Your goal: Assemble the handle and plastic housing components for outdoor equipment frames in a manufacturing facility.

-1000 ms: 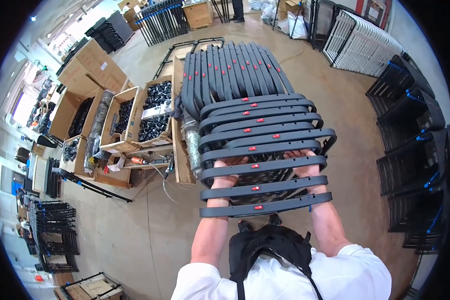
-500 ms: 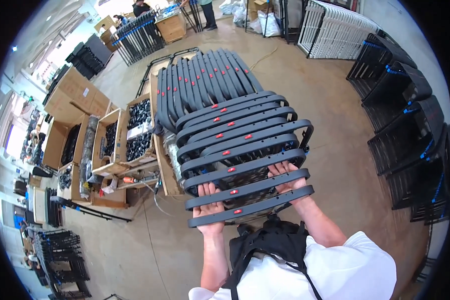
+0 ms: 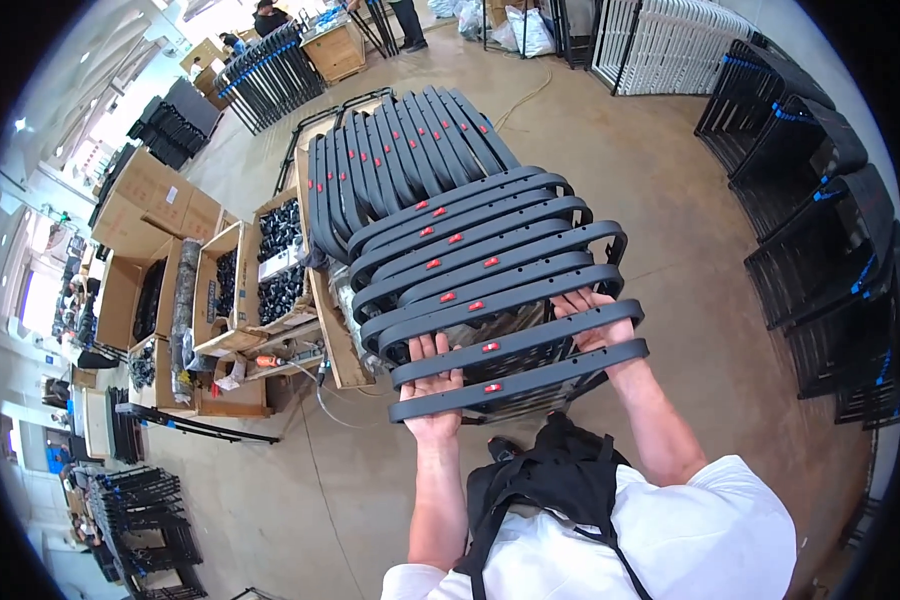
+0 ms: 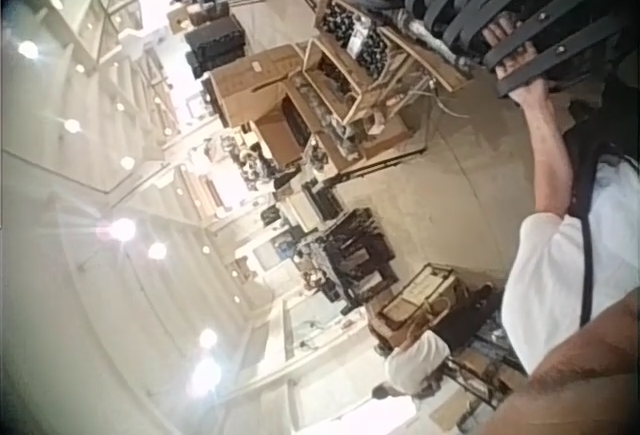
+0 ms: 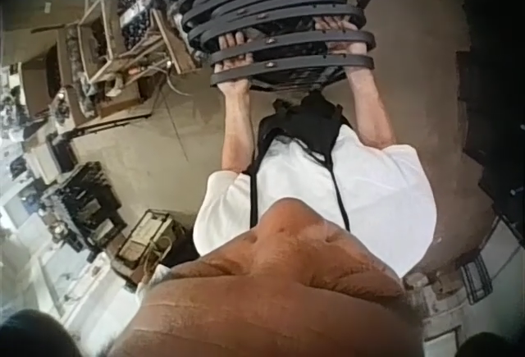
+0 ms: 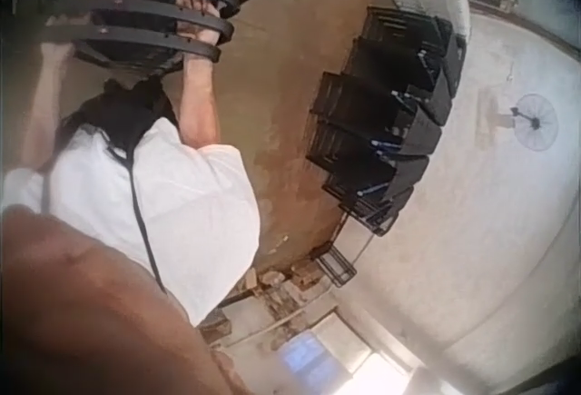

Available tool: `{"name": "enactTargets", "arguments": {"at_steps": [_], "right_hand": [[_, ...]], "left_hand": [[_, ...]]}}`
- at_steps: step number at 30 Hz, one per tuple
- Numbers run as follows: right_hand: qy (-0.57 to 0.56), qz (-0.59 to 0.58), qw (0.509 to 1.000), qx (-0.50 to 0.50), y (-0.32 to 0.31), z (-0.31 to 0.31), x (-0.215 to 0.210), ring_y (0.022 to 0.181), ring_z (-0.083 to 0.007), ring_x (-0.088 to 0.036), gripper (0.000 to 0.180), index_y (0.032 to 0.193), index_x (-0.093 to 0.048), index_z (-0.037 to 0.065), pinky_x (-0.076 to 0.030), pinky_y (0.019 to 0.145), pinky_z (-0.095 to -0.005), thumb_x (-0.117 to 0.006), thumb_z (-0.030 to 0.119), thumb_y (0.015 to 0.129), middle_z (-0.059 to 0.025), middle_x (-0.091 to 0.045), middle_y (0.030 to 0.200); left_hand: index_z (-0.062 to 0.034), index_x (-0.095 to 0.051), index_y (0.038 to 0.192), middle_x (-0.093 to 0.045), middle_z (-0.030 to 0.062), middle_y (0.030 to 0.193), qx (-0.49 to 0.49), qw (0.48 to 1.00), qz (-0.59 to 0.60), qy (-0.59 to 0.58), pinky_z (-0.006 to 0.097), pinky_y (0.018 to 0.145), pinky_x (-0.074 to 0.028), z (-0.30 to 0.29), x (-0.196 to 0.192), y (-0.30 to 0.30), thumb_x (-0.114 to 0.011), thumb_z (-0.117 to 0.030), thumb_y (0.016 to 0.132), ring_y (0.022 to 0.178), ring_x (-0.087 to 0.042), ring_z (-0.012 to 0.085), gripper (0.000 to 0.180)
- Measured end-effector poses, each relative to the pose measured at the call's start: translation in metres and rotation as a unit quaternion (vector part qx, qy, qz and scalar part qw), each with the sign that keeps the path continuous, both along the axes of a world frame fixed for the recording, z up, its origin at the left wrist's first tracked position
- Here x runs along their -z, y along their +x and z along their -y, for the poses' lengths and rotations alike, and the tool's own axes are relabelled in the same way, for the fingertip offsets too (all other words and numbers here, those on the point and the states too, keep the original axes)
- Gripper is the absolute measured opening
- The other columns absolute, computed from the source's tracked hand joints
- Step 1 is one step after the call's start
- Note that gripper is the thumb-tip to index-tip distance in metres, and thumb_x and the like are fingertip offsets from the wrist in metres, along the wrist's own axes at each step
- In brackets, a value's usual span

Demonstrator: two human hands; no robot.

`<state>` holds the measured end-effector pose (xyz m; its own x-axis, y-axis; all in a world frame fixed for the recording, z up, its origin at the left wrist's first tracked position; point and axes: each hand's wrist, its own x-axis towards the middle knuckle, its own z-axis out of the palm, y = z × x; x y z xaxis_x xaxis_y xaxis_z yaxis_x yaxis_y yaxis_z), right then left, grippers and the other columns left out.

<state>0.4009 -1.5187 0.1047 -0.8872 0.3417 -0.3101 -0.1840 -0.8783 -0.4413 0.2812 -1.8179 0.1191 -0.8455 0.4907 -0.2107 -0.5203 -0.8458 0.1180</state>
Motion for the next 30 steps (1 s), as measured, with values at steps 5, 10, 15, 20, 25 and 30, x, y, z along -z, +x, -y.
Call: {"name": "enactTargets", "arguments": {"at_steps": [5,10,15,20,25,30], "right_hand": [[0.021,-0.033,0.999,-0.030,-0.015,-0.002,0.000,0.126,-0.0310,-0.067,0.042,0.136,-0.065,0.000,-0.056,0.109,-0.0437,-0.051,0.026,0.107,-0.0169,-0.069,0.137],[0.072,0.085,0.987,-0.118,-0.022,-0.007,0.012,0.112,-0.0308,-0.072,0.050,0.133,-0.067,0.001,-0.058,0.103,-0.0479,-0.062,0.042,0.104,-0.0163,-0.073,0.127],[0.048,0.129,0.973,-0.186,-0.013,0.010,-0.007,0.112,-0.0321,-0.072,0.050,0.130,-0.070,0.000,-0.058,0.103,-0.0478,-0.063,0.042,0.104,-0.0185,-0.075,0.122],[0.026,0.113,0.979,-0.169,-0.010,0.002,0.012,0.110,-0.0314,-0.074,0.048,0.128,-0.071,0.000,-0.060,0.098,-0.0467,-0.061,0.041,0.106,-0.0184,-0.076,0.122],[-0.026,0.119,0.987,-0.105,0.008,0.000,0.019,0.102,-0.0319,-0.076,0.037,0.117,-0.074,0.001,-0.062,0.094,-0.0456,-0.068,0.034,0.102,-0.0177,-0.078,0.112],[-0.032,0.139,0.986,-0.084,0.020,0.017,0.016,0.099,-0.0324,-0.076,0.039,0.116,-0.075,-0.002,-0.061,0.095,-0.0456,-0.064,0.033,0.103,-0.0188,-0.078,0.111]], "left_hand": [[-0.0042,-0.048,0.156,-0.045,0.0151,0.165,-0.011,1.000,0.006,0.013,0.055,0.132,-0.022,0.002,-0.003,-0.002,-0.026,-0.034,0.113,0.157,-0.034,0.0344,0.056],[0.0032,-0.043,0.154,-0.041,0.0197,0.165,-0.009,0.998,0.060,-0.004,0.052,0.133,-0.021,-0.005,0.003,-0.021,-0.030,-0.035,0.112,0.157,-0.031,0.0347,0.058],[0.0029,-0.041,0.156,-0.039,0.0195,0.166,0.020,0.999,0.004,0.035,0.052,0.133,-0.020,-0.001,0.001,-0.022,-0.031,-0.032,0.111,0.157,-0.030,0.0352,0.058],[0.0044,-0.040,0.156,-0.038,0.0227,0.165,-0.001,1.000,0.018,-0.006,0.051,0.133,-0.021,-0.002,-0.003,-0.023,-0.032,-0.033,0.111,0.157,-0.030,0.0383,0.059],[0.0085,-0.036,0.157,-0.038,0.0250,0.164,0.021,0.997,0.028,-0.062,0.052,0.132,-0.026,-0.012,-0.026,-0.004,-0.038,-0.037,0.111,0.154,-0.034,0.0407,0.065],[0.0093,-0.027,0.160,-0.034,0.0269,0.166,0.045,0.998,0.027,-0.017,0.053,0.131,-0.028,0.009,-0.016,0.009,-0.043,-0.039,0.111,0.153,-0.035,0.0435,0.070]]}}
